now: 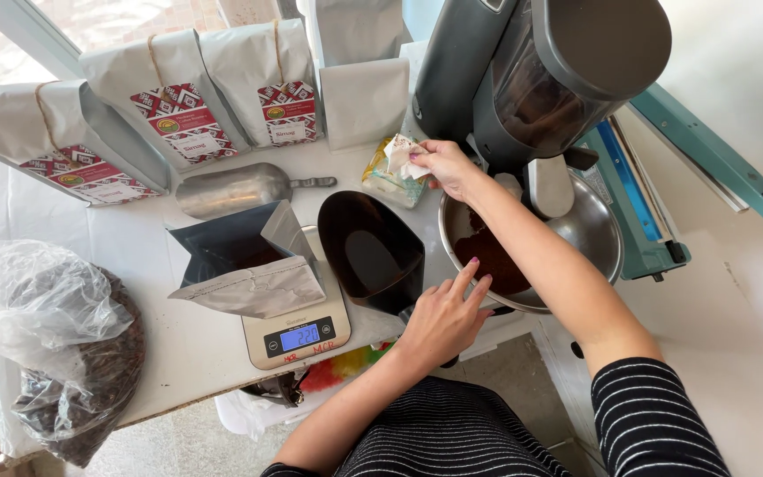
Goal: Grinding coffee beans and weighing the grounds for packaging
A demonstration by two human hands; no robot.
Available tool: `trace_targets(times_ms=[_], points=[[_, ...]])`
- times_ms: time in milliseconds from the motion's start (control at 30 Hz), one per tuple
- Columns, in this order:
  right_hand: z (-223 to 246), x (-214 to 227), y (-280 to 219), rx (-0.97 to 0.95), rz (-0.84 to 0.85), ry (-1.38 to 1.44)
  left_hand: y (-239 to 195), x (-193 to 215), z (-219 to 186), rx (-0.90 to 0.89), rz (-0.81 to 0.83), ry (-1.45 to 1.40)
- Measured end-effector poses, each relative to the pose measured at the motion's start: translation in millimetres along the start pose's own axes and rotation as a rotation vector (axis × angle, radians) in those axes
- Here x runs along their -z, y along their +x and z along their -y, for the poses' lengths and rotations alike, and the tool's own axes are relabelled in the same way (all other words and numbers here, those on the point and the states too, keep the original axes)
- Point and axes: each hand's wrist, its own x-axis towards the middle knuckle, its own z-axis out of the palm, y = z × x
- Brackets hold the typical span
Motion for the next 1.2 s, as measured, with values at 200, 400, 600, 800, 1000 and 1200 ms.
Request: trace_targets(times_ms=[200,400,600,800,1000,1200], points=[[-19,0,33,0.088,-0.059,-0.02,-3,4,-1,0.019,-0.006,0.024],[-24,3,32,0.214,-0.093,-0.01,-2,12,-3,0.007,-0.011,0.023],[-14,9,10,0.289,-0.104,-0.017,4,43,0,0.01,0.028,-0.043],[27,33,-148,0.602,-0.186,-0.35,12,60,39,0.133,-0.129,-0.051],[20,70,-260,0.602,-0.294,-0.318,65,45,93,0.376,-0.108,-0.026],[-22,110,-283,0.615,-0.419,-0.11,136,-38,175,0.572,0.1,0.159]])
